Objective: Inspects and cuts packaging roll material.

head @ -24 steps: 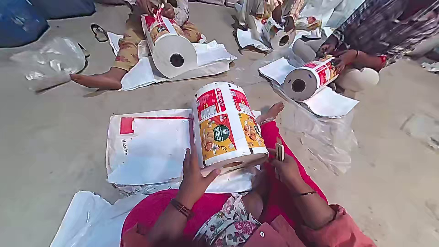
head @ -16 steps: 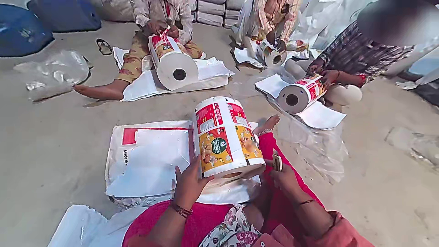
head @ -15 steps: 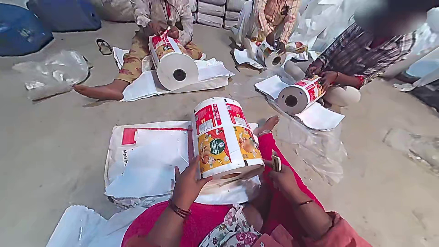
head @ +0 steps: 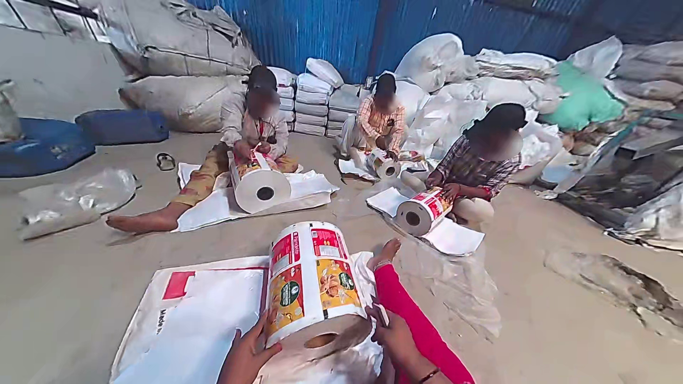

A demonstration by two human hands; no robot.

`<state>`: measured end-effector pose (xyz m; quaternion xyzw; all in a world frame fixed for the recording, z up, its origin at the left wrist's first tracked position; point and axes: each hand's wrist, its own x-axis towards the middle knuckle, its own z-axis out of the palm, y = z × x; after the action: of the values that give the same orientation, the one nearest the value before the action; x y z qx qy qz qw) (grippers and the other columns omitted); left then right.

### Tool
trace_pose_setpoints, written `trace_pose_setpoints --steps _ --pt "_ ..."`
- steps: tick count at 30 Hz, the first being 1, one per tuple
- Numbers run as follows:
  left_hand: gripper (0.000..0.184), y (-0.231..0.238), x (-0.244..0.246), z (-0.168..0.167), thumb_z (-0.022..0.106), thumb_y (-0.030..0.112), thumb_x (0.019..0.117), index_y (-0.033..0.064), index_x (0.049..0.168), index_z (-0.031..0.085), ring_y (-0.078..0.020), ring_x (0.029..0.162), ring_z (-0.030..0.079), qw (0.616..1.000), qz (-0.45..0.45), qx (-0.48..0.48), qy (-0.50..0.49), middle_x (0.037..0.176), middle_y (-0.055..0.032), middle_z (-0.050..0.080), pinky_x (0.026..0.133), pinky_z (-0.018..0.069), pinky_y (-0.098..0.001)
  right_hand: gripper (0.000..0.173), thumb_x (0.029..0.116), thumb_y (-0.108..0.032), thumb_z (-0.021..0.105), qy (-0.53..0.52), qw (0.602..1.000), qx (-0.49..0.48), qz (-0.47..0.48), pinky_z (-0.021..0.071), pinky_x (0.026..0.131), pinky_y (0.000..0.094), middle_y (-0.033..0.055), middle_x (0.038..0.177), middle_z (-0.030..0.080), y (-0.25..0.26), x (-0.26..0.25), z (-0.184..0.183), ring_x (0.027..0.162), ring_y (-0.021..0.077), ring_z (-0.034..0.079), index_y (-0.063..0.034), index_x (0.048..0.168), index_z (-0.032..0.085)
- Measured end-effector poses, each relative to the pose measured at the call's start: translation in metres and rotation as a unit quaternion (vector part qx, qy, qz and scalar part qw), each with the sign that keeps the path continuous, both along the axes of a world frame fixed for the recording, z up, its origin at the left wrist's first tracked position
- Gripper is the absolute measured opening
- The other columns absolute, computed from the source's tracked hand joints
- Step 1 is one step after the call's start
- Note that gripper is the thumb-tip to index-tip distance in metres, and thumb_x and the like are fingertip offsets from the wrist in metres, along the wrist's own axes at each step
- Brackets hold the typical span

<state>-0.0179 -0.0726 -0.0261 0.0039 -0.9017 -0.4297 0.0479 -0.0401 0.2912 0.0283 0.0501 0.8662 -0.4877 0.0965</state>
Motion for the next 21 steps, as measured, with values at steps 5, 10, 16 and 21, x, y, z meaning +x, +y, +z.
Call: trace_pose_setpoints --steps 5,10,16,21 --pt "0.093 0.005 -0.001 -0.002 0.086 0.021 0.0807 0.0023 0.158 0.037 -0.0370 0.136 0.055 0.998 0.015 0.061 -0.015 0.147 -0.0221 0.056 0.116 0.0399 -0.0562 0.046 0.0914 -0.010 0.061 -0.019 0.998 -0.051 0.022 0.0585 0.069 0.0402 0.0098 0.091 0.072 0.007 0.009 -0.005 0.069 0.0181 0.068 -0.0139 0.137 0.065" --pt "0.086 0.013 0.002 -0.004 0.083 0.017 0.0832 0.0009 0.156 0.039 -0.0345 0.136 0.055 0.994 0.029 0.103 0.007 0.149 -0.0234 0.053 0.115 0.0442 -0.0486 0.051 0.0944 -0.001 0.057 -0.015 0.983 -0.169 -0.065 0.0599 0.062 0.0368 0.0138 0.111 0.069 0.008 0.022 -0.010 0.068 0.0190 0.068 -0.0046 0.144 0.047" --pt "0.081 0.017 0.006 -0.001 0.082 0.021 0.0866 -0.0015 0.153 0.042 -0.0375 0.134 0.056 0.997 0.035 0.075 0.010 0.147 -0.0256 0.054 0.113 0.0452 -0.0519 0.060 0.0824 0.005 0.063 -0.006 0.974 -0.164 -0.154 0.0540 0.058 0.0418 0.0177 0.096 0.058 0.017 0.030 0.004 0.065 0.0236 0.061 0.0008 0.136 0.037" --pt "0.078 0.018 0.007 0.006 0.084 0.019 0.0841 -0.0013 0.150 0.047 -0.0376 0.129 0.060 0.996 0.051 0.070 0.003 0.143 -0.0244 0.058 0.110 0.0471 -0.0535 0.047 0.0895 0.002 0.063 0.000 0.980 -0.176 -0.096 0.0602 0.080 0.0449 0.0182 0.113 0.065 0.041 0.026 0.014 0.092 0.0258 0.069 0.0012 0.135 0.050"
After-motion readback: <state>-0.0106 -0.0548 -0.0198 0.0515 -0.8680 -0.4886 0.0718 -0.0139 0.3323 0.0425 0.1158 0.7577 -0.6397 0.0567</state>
